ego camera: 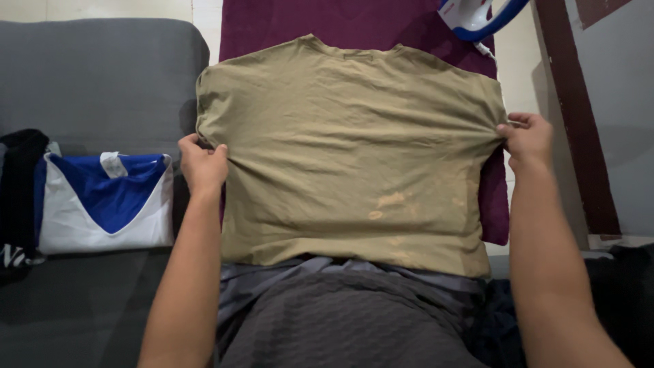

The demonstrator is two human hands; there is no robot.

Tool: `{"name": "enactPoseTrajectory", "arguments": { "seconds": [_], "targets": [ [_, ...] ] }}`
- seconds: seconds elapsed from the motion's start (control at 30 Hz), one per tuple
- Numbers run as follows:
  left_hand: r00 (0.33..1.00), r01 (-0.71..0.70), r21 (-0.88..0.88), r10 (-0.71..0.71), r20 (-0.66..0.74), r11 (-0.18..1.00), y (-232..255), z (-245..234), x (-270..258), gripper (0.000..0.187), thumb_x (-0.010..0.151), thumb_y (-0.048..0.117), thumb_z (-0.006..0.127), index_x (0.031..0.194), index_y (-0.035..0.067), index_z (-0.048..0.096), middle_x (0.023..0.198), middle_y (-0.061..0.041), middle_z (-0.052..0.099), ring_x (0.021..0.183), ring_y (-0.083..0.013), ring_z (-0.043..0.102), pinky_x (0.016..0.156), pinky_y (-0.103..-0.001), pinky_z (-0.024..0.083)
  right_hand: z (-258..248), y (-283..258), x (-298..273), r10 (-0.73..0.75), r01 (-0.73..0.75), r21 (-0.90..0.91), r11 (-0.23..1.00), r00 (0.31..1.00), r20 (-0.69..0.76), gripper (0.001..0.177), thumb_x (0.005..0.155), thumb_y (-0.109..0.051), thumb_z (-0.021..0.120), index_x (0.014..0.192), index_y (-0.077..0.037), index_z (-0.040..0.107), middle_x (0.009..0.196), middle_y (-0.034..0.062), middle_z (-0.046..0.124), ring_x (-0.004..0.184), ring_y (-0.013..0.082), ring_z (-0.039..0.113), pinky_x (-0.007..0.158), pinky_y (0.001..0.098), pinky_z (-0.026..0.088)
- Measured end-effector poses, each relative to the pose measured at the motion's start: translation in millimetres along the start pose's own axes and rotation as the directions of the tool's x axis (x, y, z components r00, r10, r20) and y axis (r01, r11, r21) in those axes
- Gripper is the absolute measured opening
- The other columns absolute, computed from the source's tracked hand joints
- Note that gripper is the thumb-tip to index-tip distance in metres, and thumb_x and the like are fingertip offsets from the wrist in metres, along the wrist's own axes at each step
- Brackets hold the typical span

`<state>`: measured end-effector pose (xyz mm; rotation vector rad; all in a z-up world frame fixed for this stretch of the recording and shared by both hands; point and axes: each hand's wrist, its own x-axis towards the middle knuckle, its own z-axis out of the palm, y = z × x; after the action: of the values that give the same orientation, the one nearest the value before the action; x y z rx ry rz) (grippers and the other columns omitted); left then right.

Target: The person irons a beige t-shirt laid out on a purple mat. They smooth the fabric with their hands and use a blue and white iron to press the shirt, moving it back and forth across the surface.

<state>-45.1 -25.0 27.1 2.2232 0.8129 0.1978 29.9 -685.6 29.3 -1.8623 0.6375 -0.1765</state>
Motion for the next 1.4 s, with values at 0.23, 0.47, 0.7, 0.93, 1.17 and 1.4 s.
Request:
{"name": "enactPoseTrajectory", "arguments": {
  "seconds": [0.23,0.47,0.7,0.93,1.17,1.4],
  "targets": [
    [0.957,-0.231,0.178,0.256,-0.135,0.957,48,-14,-27,0.08,0.083,0.023,0.086,0.143,-0.003,0.04,0.131,-0.031,0.048,0.114,-0.047,0.055,0.095,-0.049,0.046,15,-33,-20,-0.426,0.32,-0.617,0.719,0.904,-0.027,0.054,0.075,-0.01,0.092,0.12,0.002,0.066,0.115,0.0216,0.062,0.104,0.0335,0.061,0.089,0.0469,0.053],
    [0.832,-0.544,0.186,0.555,-0.012,0.818,127,33,-45,0.054,0.086,0.024,0.084,0.127,0.001,0.056,0.124,-0.023,0.053,0.113,-0.0412,0.058,0.095,-0.048,0.049,67,-77,-13,-0.766,0.749,-0.607,0.266,0.547,0.339,0.045,0.088,-0.018,0.088,0.126,-0.002,0.07,0.126,0.0227,0.059,0.124,0.0413,0.052,0.108,0.052,0.042],
    [0.713,-0.691,0.121,0.645,0.275,0.712,199,153,-58,0.045,0.083,0.027,0.083,0.118,0.007,0.063,0.115,-0.019,0.062,0.106,-0.0394,0.062,0.09,-0.049,0.052,98,-67,36,-0.687,0.766,-0.576,0.284,0.582,0.436,0.03,0.098,-0.014,0.071,0.128,-0.011,0.073,0.132,0.0164,0.064,0.122,0.0406,0.056,0.101,0.055,0.046],
    [0.547,-0.784,-0.109,0.763,0.344,0.611,267,235,-79,0.051,0.082,0.021,0.078,0.128,0.007,0.059,0.131,-0.018,0.056,0.104,-0.0408,0.065,0.087,-0.05,0.054,78,-70,50,-0.547,0.677,-0.612,0.409,0.719,0.429,0.027,0.094,-0.028,0.077,0.113,-0.008,0.074,0.108,0.0184,0.068,0.104,0.0399,0.064,0.088,0.0521,0.052],
    [0.516,-0.776,-0.187,0.776,0.362,0.603,322,291,-84,0.051,0.089,0.018,0.067,0.137,0.011,0.055,0.141,-0.018,0.052,0.1,-0.0445,0.065,0.081,-0.054,0.052,47,-87,76,-0.209,0.381,-0.433,0.817,0.895,0.393,0.032,0.087,-0.033,0.085,0.097,-0.004,0.074,0.083,0.0107,0.073,0.075,0.0253,0.07,0.071,0.0386,0.054],
    [0.589,-0.744,-0.032,0.679,0.438,0.667,333,315,-56,0.021,0.095,0.009,0.06,0.113,0.007,0.07,0.121,-0.02,0.062,0.103,-0.0427,0.067,0.086,-0.054,0.054,48,-75,83,-0.431,0.547,-0.294,0.783,0.82,0.377,0.029,0.088,-0.023,0.087,0.1,0.0,0.074,0.09,0.0094,0.075,0.08,0.02,0.069,0.073,0.0331,0.054]
  ]
}}
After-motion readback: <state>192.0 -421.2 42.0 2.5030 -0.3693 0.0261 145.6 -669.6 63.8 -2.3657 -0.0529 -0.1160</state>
